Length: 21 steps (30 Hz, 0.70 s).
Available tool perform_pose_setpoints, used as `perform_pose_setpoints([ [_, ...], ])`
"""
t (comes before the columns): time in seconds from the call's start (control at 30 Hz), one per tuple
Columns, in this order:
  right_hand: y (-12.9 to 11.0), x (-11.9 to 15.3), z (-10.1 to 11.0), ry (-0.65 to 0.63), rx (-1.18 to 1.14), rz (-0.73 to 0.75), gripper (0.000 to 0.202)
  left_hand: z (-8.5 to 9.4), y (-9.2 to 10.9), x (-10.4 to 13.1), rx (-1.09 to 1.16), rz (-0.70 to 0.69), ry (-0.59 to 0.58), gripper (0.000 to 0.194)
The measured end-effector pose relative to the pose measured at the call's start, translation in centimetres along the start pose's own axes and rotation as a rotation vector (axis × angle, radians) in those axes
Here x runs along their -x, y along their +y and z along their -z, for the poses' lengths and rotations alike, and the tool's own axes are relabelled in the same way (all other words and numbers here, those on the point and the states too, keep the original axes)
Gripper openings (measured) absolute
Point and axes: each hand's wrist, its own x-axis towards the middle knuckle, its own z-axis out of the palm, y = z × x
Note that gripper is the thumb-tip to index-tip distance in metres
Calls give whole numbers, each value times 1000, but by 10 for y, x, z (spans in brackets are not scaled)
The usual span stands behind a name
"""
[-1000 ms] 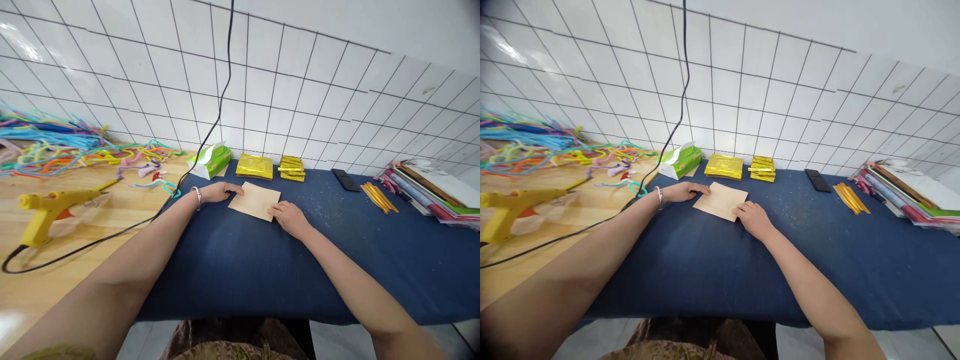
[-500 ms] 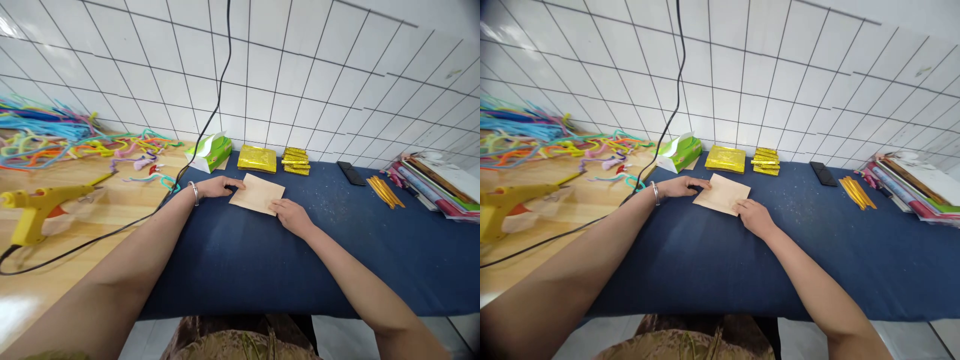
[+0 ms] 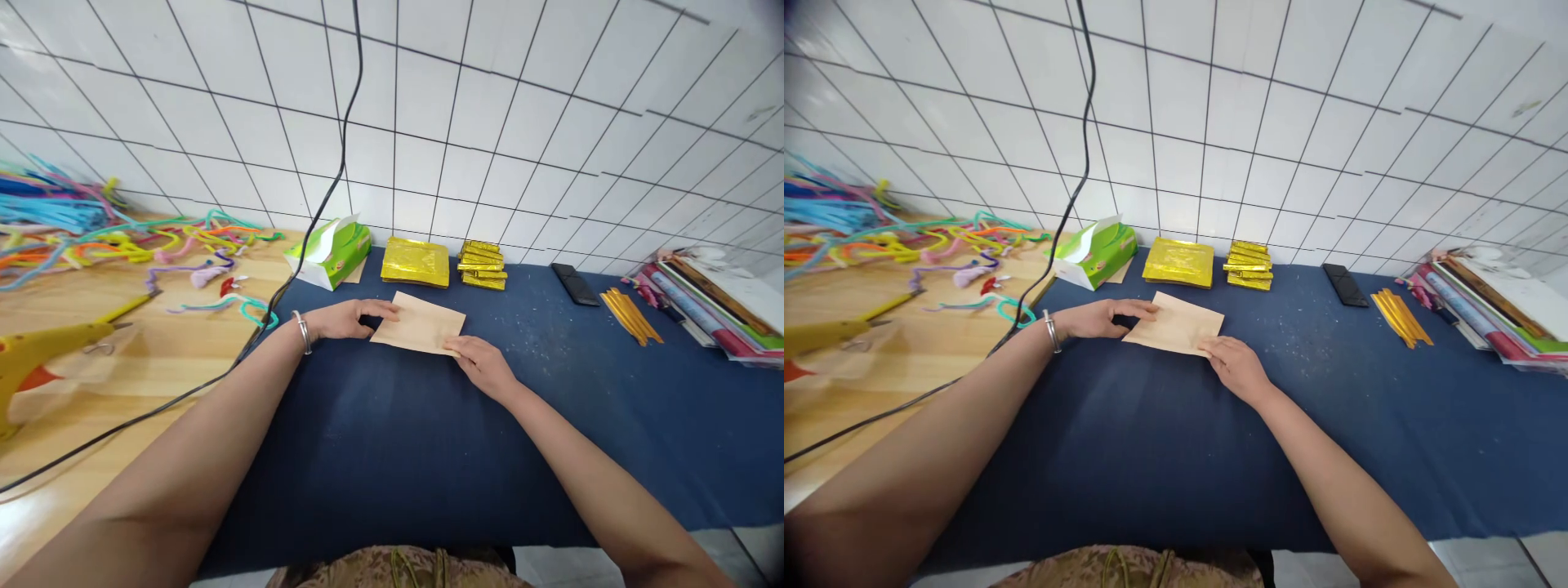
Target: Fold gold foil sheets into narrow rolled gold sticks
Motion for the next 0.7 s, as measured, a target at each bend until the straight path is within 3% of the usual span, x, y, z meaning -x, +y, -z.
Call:
perform_pose_setpoints([
  [0.33, -1, -2, 1, -30, -50, 26, 28, -5, 0, -9, -158, -48, 76, 30],
  [0.7, -5, 1, -3, 12, 13, -87, 25, -9, 24, -12, -190, -64, -31, 42],
])
